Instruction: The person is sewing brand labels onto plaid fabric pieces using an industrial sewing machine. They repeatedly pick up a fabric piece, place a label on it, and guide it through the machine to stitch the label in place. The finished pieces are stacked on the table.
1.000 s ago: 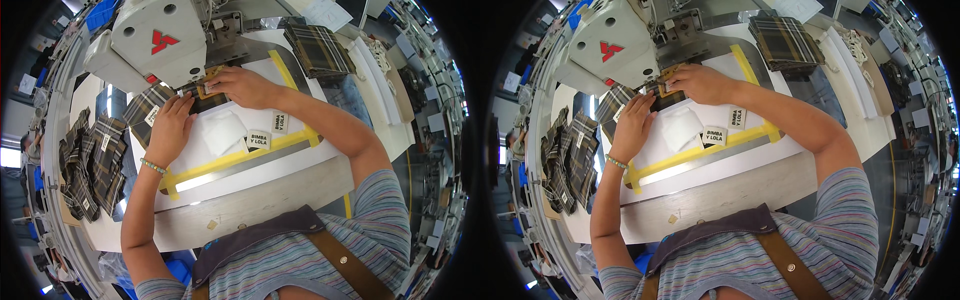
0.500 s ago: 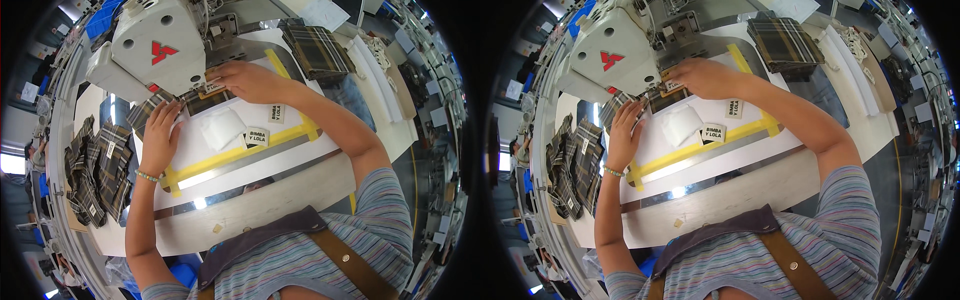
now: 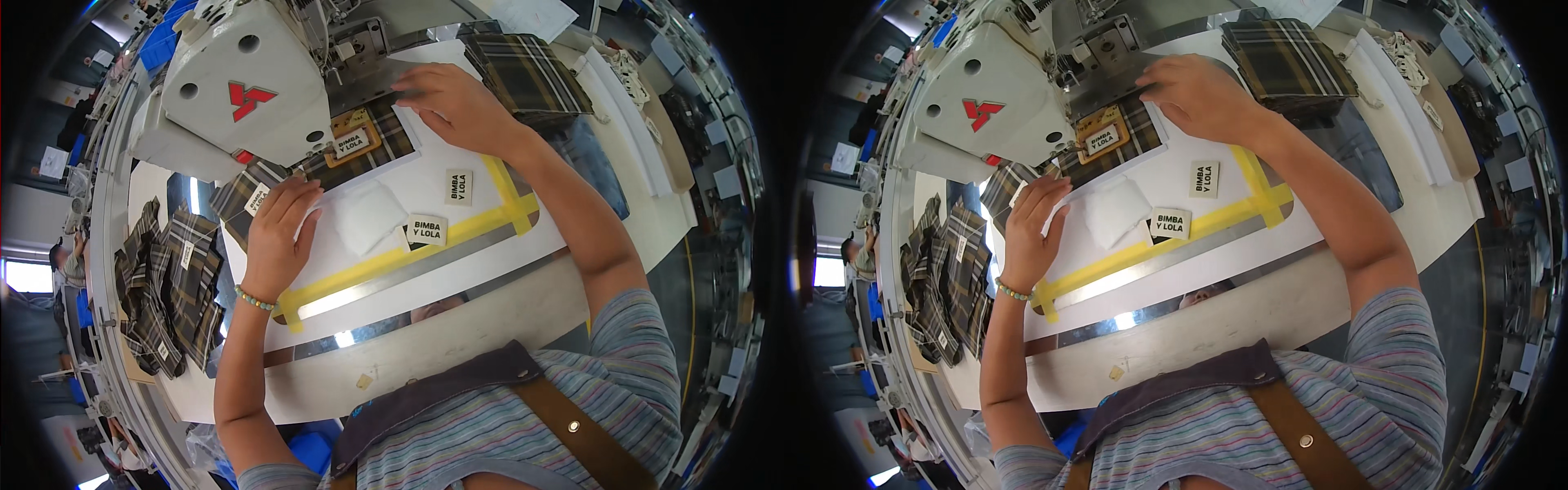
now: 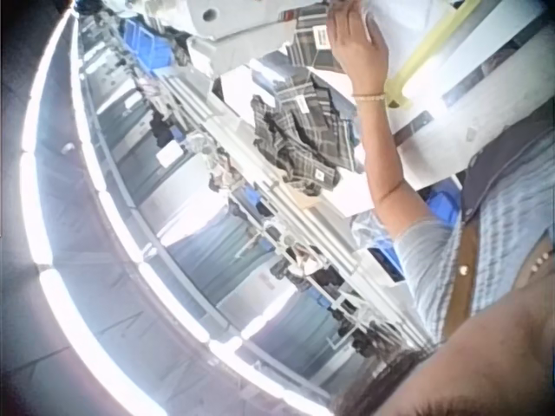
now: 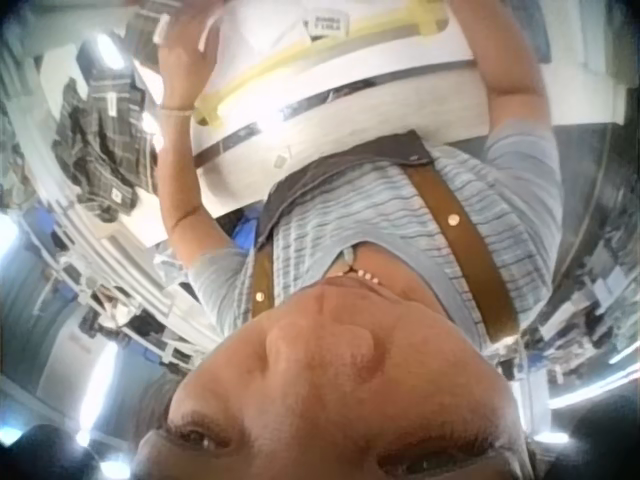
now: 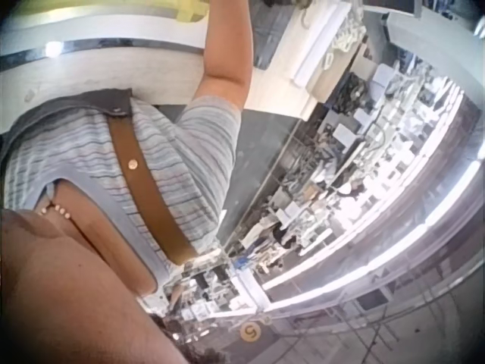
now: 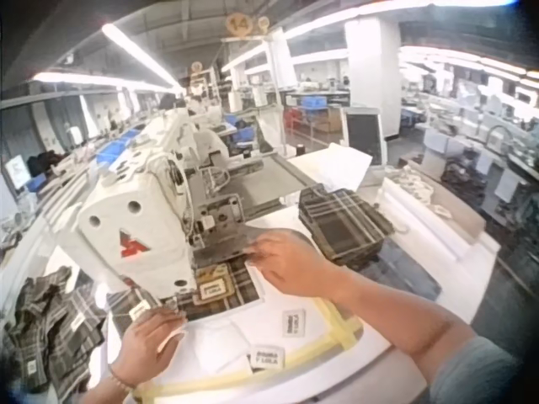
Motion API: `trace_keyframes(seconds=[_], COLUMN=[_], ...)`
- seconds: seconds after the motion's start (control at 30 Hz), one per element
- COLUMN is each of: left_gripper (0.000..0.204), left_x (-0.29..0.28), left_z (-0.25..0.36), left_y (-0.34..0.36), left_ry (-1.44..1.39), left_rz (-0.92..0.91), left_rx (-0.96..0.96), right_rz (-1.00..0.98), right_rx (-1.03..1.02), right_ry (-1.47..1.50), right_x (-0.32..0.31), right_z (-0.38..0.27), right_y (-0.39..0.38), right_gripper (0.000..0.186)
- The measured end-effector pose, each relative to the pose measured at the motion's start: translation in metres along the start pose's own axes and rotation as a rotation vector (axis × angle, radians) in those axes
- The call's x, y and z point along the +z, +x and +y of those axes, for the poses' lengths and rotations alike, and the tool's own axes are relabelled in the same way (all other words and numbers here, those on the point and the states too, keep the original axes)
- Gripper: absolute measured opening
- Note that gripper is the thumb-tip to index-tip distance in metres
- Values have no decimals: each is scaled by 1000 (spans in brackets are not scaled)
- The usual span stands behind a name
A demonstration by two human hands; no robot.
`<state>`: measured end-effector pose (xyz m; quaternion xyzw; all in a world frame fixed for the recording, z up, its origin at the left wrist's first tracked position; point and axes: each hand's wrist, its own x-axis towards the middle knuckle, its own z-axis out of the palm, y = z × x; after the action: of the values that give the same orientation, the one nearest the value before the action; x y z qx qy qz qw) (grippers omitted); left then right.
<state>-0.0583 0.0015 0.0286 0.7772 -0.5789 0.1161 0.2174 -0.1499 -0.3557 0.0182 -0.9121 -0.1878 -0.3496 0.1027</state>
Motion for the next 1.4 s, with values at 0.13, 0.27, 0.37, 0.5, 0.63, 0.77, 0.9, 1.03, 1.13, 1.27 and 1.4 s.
trace_keyframes(seconds=[0.13,0.27,0.37,0.5,0.63,0.77,0.9,1.03,1.13,1.27,1.4], left_gripper=[36,40,39,44,49,49,49,46,44,44,44], left_x=[11,18,25,28,26,26,27,23,21,22,18], left_z=[6,2,-8,-9,-5,-8,-10,-11,-11,-13,-15], left_y=[12,19,19,24,28,28,27,28,27,28,28], left_ry=[-15,38,38,25,-1,10,7,-26,-27,-32,-51], left_rz=[-68,-119,-113,-140,-223,-222,-212,-210,-215,-220,-211], left_rx=[44,33,3,-16,-85,-64,-66,-75,-73,-77,-59], right_rz=[13,-29,-61,-85,-90,-130,-158,-115,-119,-126,-131], right_rx=[14,20,38,65,66,98,122,83,106,100,82], right_ry=[27,58,69,120,110,125,141,112,115,108,104], right_x=[-1,-5,-6,-9,-9,-10,-11,-9,-9,-9,-7], right_z=[7,13,13,18,19,19,18,20,18,17,20], right_y=[-2,-4,-6,-8,-10,-9,-8,-5,-6,-5,-7], right_gripper=[22,22,21,21,21,23,24,22,22,22,22])
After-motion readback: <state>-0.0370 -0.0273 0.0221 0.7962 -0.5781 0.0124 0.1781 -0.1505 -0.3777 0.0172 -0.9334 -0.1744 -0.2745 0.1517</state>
